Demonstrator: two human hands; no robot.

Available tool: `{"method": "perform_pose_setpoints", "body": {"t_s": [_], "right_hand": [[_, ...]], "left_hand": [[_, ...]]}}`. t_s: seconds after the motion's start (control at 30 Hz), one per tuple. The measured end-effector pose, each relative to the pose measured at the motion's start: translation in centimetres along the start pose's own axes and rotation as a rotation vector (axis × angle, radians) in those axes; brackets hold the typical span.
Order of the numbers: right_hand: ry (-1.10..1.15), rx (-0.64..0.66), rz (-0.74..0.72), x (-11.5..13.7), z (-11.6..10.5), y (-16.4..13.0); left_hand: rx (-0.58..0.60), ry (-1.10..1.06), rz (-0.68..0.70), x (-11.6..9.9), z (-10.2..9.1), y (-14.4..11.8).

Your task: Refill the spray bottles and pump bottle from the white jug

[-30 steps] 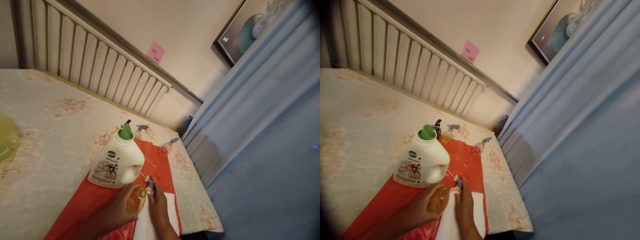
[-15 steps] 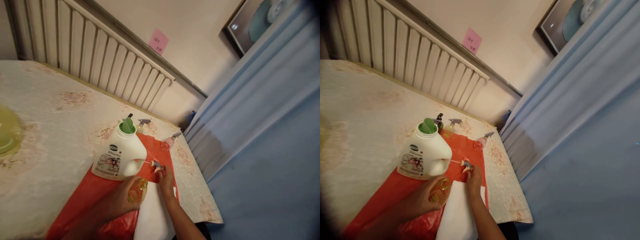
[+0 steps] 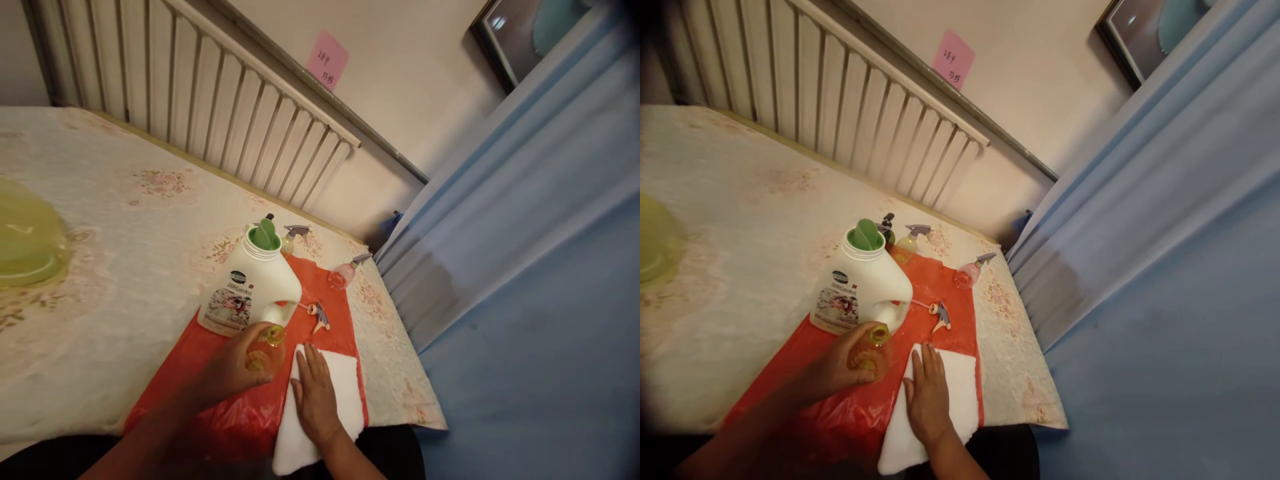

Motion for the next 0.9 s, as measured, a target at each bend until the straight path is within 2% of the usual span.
{"method": "perform_pose_setpoints", "body": {"t_s": [0.2,0.4,0.5,0.6,0.7,0.77,0.9], "right_hand": [[-0.055,-0.076,-0.005,-0.1,0.0,-0.3],[-0.046,-0.096,0.002,0.2,-0.4,-0.5],[-0.017,-0.086,-0.077,3.0,-0.4,-0.7],[0.020,-0.007,-0.287,8.0,0.4,-1.0],[0.030,0.143,-0.517,12.5,1.9,-1.3],[0.017,0.212,-0.555,13.6,2.8,-1.1],[0.009,0.272,-0.514,13.2,4.2,-0.7]], "left_hand": [[-0.007,-0.057,0.013,-0.8,-0.8,-0.5],[0.015,-0.099,-0.019,-1.1,-1.9,-1.1],[0.023,-0.136,0.002,-1.3,-2.4,-1.5],[0.027,-0.180,0.027,-1.7,-2.9,-1.8],[0.026,-0.223,0.040,-2.3,-3.3,-2.1],[0.029,-0.244,0.034,-2.6,-3.5,-2.3],[0.045,-0.246,0.052,-3.1,-3.8,-2.5]]}}
Point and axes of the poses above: each hand's wrist, its own y-axis towards the middle knuckle, its own z-axis out of the palm, x = y × z, the point moved 7 cm from there along y, towards the middle knuckle, and after that the axes turned 11 degrees about x, right-handed, at the moved point
